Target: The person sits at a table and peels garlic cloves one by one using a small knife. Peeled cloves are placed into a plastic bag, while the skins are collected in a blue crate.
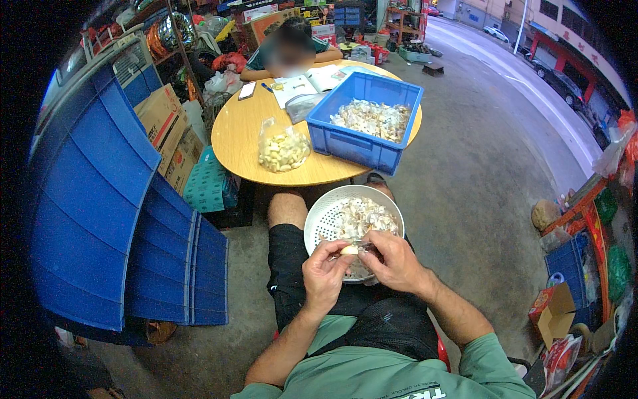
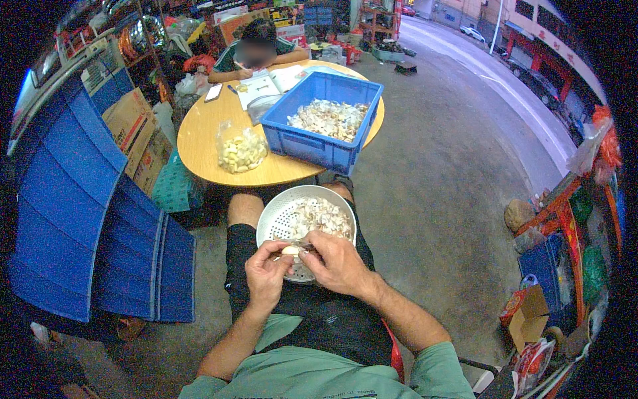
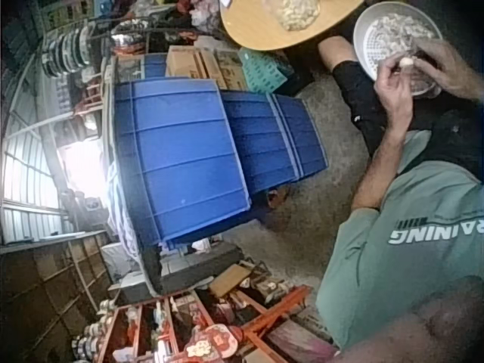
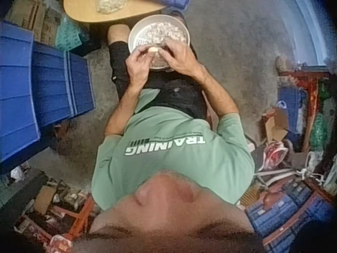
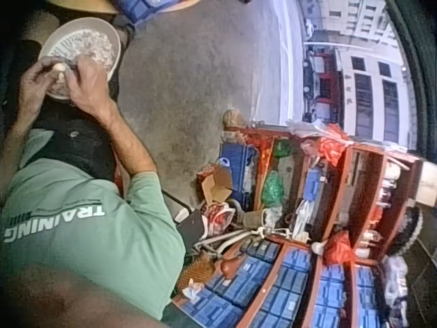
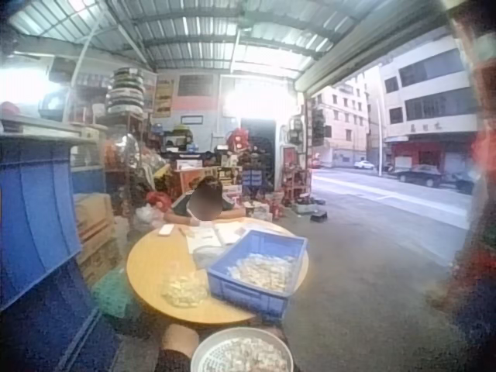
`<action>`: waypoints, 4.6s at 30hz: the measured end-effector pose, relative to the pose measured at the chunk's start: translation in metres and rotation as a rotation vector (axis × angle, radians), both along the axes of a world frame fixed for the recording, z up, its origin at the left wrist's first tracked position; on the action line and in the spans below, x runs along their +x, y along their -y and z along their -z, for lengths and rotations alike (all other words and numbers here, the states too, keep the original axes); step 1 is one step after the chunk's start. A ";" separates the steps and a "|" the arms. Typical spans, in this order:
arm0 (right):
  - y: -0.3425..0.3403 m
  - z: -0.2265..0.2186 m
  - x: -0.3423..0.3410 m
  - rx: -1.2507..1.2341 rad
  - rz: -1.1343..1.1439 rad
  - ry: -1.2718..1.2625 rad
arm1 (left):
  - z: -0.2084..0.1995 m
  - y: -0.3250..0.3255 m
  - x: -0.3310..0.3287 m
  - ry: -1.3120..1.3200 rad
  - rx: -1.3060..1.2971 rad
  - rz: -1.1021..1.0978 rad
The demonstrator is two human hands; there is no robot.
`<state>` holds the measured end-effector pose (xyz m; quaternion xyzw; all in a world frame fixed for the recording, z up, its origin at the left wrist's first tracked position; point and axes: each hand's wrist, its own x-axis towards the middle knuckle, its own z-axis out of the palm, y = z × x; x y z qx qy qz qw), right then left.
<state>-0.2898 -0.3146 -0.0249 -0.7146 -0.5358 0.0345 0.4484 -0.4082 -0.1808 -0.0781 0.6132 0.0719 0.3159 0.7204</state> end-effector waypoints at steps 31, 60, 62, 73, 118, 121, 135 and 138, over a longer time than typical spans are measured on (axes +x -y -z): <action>0.006 -0.003 0.005 -0.043 -0.010 0.174 | -0.004 -0.003 -0.001 -0.037 0.106 0.083; 0.003 0.007 0.012 0.009 -0.026 0.015 | -0.009 -0.002 0.009 -0.089 -0.101 0.052; 0.004 0.008 0.011 0.004 0.007 -0.034 | -0.006 -0.017 0.014 -0.109 -0.068 -0.008; 0.019 0.015 0.013 0.072 0.139 -0.135 | -0.045 -0.182 0.084 -0.229 0.439 -0.319; -0.005 0.037 0.053 -0.256 -0.008 -0.438 | -0.073 -0.185 0.392 -0.514 1.549 0.692; -0.006 0.037 0.055 -0.263 -0.016 -0.463 | -0.062 -0.174 0.394 -0.498 1.788 0.691; -0.007 0.039 0.059 -0.323 -0.039 -0.465 | -0.053 -0.189 0.397 -0.733 1.178 0.701; -0.007 0.040 0.060 -0.305 -0.033 -0.465 | -0.061 -0.187 0.397 -0.760 0.880 0.690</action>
